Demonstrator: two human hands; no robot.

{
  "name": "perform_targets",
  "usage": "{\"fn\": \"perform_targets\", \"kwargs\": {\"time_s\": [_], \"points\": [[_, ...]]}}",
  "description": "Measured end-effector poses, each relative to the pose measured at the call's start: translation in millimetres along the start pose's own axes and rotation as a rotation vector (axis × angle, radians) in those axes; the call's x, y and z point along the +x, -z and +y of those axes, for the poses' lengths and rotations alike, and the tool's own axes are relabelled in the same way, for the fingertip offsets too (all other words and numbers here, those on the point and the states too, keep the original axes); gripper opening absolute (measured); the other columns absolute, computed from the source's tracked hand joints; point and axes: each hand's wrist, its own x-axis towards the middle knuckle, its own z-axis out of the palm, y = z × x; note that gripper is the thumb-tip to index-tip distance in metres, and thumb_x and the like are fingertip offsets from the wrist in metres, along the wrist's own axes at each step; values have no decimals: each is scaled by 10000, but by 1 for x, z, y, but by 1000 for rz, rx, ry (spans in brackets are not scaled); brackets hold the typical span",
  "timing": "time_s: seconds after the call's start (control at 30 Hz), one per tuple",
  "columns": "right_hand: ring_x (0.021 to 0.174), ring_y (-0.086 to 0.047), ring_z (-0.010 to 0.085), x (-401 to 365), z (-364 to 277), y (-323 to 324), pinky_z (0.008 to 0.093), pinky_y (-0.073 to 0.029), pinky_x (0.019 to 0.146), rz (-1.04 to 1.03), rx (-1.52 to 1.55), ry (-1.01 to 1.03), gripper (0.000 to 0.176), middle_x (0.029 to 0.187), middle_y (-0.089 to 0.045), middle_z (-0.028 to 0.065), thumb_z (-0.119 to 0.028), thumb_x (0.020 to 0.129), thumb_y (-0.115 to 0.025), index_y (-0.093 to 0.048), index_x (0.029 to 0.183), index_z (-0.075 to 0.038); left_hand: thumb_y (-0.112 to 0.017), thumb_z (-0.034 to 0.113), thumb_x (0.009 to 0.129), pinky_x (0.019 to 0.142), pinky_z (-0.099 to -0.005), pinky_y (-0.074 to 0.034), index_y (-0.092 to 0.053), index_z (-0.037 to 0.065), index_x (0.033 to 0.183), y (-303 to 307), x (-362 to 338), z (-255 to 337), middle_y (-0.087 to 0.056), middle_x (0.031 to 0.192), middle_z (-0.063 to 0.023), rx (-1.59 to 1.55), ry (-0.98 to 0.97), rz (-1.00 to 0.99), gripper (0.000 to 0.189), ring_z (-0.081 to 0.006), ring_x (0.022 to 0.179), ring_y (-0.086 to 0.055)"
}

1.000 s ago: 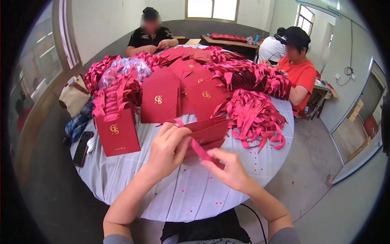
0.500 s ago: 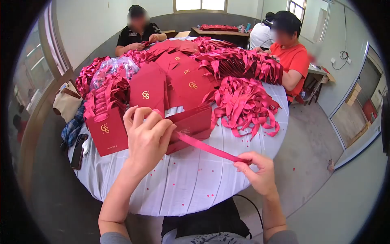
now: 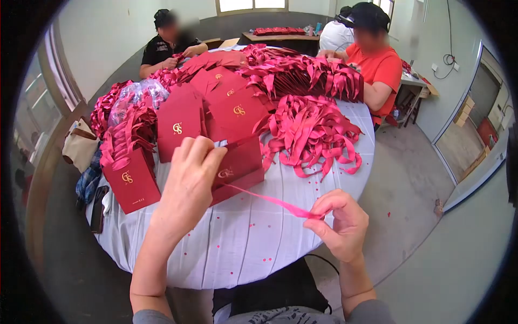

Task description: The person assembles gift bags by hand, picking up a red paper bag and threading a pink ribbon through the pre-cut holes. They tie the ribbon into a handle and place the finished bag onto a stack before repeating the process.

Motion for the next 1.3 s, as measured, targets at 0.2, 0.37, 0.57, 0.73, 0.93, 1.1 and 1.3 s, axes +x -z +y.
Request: {"fn": "perform_targets", "kwargs": {"time_s": [0.2, 0.37, 0.57, 0.73, 0.93, 1.1, 1.3], "points": [[1166, -534, 371, 20, -3, -13, 456, -382, 1010, -106, 398, 36, 299, 1188, -538, 342, 10, 699, -769, -529, 876, 7, -561, -55, 765, 822, -383, -398, -560, -6, 1017, -7, 8, -4, -575, 925, -149, -148, 37, -118, 257, -305, 906, -526], [911, -653, 394, 37, -10, -33, 532, -457, 899, -118, 664, -122, 391, 863, -662, 254, -228, 784, -760, -422, 869, -49, -636, 96, 787, 697, -357, -373, -571, 27, 959, -23, 15, -14, -613, 757, -106, -93, -10, -112, 196, -257, 737, -567], [547, -629, 232, 61, -2, -52, 307, -532, 521, -232, 555, -387, 150, 709, -640, 187, 41, 845, -569, -458, 945, 27, -619, 92, 807, 685, -355, -365, -615, 39, 930, -29, 14, -23, -583, 715, -106, -167, 44, -25, 133, -254, 709, -559], [551, -587, 118, 79, 48, -67, 213, -456, 506, -231, 271, -490, 125, 738, -651, 118, -61, 898, -602, -518, 937, 23, -611, 69, 806, 692, -337, -365, -631, 25, 957, -31, 15, -34, -609, 747, -129, -276, 75, -20, 158, -263, 709, -568], [653, -612, 123, 73, 73, -77, 223, -479, 596, -168, 333, -480, 120, 793, -650, 97, -106, 939, -545, -526, 964, 9, -601, 26, 804, 669, -302, -433, -633, -23, 955, -37, 20, -50, -622, 762, -179, -433, 134, -75, 162, -247, 674, -599], [675, -614, 143, 71, 72, -76, 245, -496, 640, -161, 335, -476, 157, 842, -645, 120, -113, 944, -535, -542, 1024, 22, -572, -23, 846, 751, -239, -480, -608, -62, 1023, -40, 26, -60, -646, 841, -73, -668, 262, -219, 185, -78, 806, -570], [676, -634, 150, 75, 70, -79, 253, -522, 585, -79, 242, -446, 113, 836, -650, 126, -53, 912, -574, -555, 985, 32, -585, -9, 865, 793, -222, -475, -616, -59, 1051, -44, 29, -72, -638, 925, -8, -949, 324, -270, 195, -63, 855, -565]]}}
